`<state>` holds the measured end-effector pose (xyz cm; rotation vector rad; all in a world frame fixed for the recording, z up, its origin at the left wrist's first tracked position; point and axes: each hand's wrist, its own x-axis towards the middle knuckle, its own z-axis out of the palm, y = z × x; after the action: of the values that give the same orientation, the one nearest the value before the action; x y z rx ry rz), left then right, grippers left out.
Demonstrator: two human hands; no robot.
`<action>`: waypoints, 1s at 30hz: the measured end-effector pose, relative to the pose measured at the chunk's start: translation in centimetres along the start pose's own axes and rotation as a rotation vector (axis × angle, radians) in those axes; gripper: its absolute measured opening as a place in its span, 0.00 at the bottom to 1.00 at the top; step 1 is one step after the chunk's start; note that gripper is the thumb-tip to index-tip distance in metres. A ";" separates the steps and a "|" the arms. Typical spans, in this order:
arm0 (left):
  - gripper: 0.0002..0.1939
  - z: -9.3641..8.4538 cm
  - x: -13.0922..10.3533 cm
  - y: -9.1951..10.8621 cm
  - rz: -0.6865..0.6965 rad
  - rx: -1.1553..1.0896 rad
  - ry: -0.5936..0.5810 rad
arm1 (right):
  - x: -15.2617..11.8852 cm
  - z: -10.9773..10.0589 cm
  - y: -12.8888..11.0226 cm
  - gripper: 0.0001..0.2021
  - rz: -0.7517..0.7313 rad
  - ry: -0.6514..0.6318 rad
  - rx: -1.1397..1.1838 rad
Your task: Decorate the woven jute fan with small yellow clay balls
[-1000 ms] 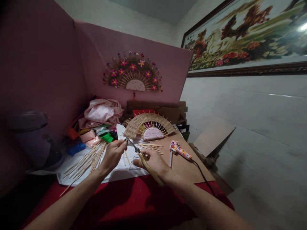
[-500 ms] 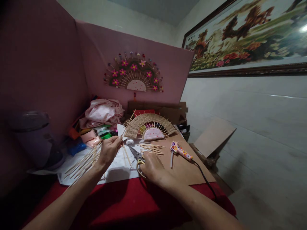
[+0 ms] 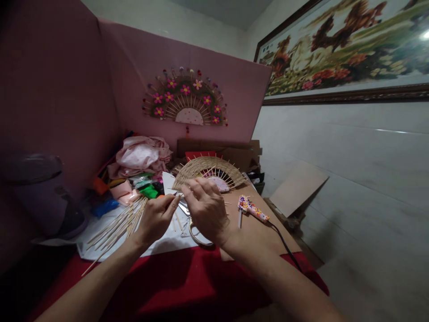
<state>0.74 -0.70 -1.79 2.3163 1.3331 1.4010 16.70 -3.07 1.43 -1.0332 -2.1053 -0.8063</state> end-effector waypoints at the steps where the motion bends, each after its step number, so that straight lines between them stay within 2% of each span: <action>1: 0.18 0.1 -0.1 0.0 0.028 0.050 -0.009 | 0.4 0.0 0.4 0.13 -0.045 -0.003 0.005; 6: 0.19 0.3 -0.2 -0.4 0.101 0.245 -0.032 | 1.0 0.3 1.9 0.11 -0.140 -0.123 0.004; 12: 0.20 0.3 -0.2 -0.3 0.104 0.315 -0.042 | 1.4 0.2 2.6 0.10 -0.211 -0.211 0.001; 18: 0.20 0.2 -0.1 -0.2 0.070 0.352 -0.086 | 1.7 0.5 2.5 0.11 -0.195 -0.283 0.040; 24: 0.20 0.2 -0.2 0.0 -0.008 0.404 -0.165 | 1.7 1.0 2.1 0.10 -0.129 -0.445 0.081; 30: 0.20 0.0 0.1 -0.2 -0.045 0.409 -0.182 | 2.4 1.1 2.8 0.11 -0.184 -0.423 0.126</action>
<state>0.66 -0.54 -1.86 2.5604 1.7315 0.9436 17.57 0.16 3.28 -1.0208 -2.6038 -0.5642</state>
